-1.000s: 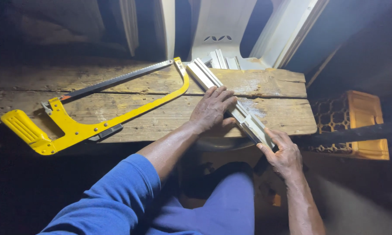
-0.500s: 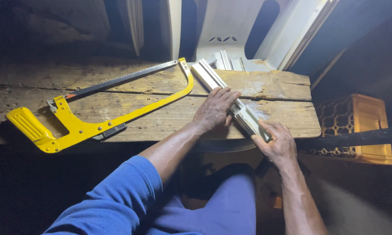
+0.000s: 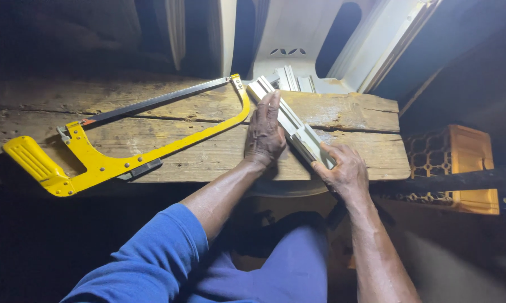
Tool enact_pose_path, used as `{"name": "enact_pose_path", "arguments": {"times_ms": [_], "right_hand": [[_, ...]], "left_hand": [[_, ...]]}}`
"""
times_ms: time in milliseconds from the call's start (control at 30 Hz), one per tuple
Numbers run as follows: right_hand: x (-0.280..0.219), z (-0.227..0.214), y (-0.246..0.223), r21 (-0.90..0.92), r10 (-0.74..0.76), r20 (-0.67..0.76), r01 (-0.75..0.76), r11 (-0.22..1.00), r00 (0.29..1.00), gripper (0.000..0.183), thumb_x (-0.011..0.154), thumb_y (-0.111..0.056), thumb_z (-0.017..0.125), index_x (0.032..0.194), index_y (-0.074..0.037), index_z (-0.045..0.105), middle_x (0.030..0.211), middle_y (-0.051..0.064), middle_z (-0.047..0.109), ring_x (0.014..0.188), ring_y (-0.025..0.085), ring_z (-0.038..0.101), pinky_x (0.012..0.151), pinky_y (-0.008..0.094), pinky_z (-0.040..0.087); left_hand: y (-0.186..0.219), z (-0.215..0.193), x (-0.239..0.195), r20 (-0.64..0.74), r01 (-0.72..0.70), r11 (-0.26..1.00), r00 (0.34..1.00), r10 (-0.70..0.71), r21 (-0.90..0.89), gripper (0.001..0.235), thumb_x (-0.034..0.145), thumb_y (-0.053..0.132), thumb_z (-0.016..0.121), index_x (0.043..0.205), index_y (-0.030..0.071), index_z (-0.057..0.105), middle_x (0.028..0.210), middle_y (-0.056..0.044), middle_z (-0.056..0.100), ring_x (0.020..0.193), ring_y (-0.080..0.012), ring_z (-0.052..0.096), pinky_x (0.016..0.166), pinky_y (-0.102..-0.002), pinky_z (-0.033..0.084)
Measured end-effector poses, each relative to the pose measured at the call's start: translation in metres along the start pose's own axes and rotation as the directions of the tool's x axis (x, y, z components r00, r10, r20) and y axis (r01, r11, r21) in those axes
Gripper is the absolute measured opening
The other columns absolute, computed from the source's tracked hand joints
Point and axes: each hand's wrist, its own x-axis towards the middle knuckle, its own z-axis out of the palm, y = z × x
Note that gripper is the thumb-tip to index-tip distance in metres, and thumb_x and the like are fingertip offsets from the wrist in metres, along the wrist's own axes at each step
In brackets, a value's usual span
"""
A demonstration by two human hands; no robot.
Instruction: Inspecting and aligning small white trim pieces on a wooden workbench to check for fit
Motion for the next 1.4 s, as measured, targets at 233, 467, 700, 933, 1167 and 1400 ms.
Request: {"name": "enact_pose_path", "arguments": {"times_ms": [233,467,700,933,1167,1400], "right_hand": [[0.025,0.009,-0.018,0.039,0.023,0.017,-0.024,0.999,1.000,0.055,0.078,-0.045,0.088,0.130,-0.028,0.080,0.121,0.002,0.077,0.104,0.033,0.073,0.086,0.049,0.058],[0.050,0.024,-0.029,0.011,0.024,0.016,-0.024,1.000,1.000,0.056,0.078,-0.053,0.087,0.129,-0.031,0.080,0.121,0.000,0.076,0.107,0.032,0.072,0.087,0.048,0.057],[0.055,0.034,-0.022,0.009,0.018,0.017,-0.018,1.000,1.000,0.057,0.079,-0.054,0.087,0.130,-0.033,0.079,0.121,0.001,0.075,0.106,0.035,0.072,0.087,0.051,0.058],[0.022,-0.004,-0.023,-0.108,0.084,0.061,-0.077,0.991,0.995,0.056,0.079,-0.057,0.084,0.130,-0.034,0.079,0.121,-0.001,0.075,0.107,0.031,0.074,0.088,0.048,0.060],[-0.017,-0.017,-0.007,-0.059,0.178,0.073,-0.174,0.983,0.981,0.058,0.079,-0.055,0.086,0.133,-0.038,0.077,0.124,-0.005,0.074,0.113,0.028,0.071,0.093,0.045,0.055],[0.018,0.013,-0.010,-0.139,0.043,0.028,-0.039,0.990,0.999,0.057,0.080,-0.054,0.085,0.133,-0.034,0.078,0.122,-0.003,0.076,0.109,0.027,0.074,0.088,0.043,0.059]], "left_hand": [[0.000,-0.002,0.005,-0.057,0.066,0.991,0.996,-0.073,-0.120,0.089,0.084,-0.006,0.046,0.169,0.013,0.031,0.157,-0.018,0.044,0.144,-0.0434,0.055,0.123,-0.047,0.051],[-0.004,0.002,0.003,-0.096,0.060,0.976,0.992,-0.081,-0.210,0.088,0.082,-0.008,0.041,0.167,0.012,0.035,0.155,-0.018,0.046,0.148,-0.0425,0.051,0.126,-0.048,0.046],[-0.007,0.002,0.005,-0.079,0.110,0.977,0.989,-0.126,-0.184,0.085,0.083,-0.005,0.042,0.166,0.012,0.037,0.149,-0.018,0.051,0.143,-0.0422,0.055,0.122,-0.049,0.049],[-0.005,0.000,0.007,-0.077,0.121,0.971,0.987,-0.140,-0.205,0.084,0.083,-0.004,0.042,0.166,0.011,0.039,0.146,-0.019,0.054,0.140,-0.0436,0.057,0.120,-0.049,0.049],[-0.012,0.006,0.003,-0.072,0.115,0.970,0.989,-0.133,-0.212,0.086,0.081,-0.004,0.041,0.166,0.013,0.039,0.143,-0.018,0.056,0.137,-0.0435,0.059,0.118,-0.049,0.050],[-0.014,0.009,0.004,-0.087,0.112,0.973,0.987,-0.132,-0.202,0.088,0.080,-0.005,0.042,0.166,0.012,0.039,0.143,-0.019,0.057,0.136,-0.0442,0.059,0.117,-0.050,0.051]]}}
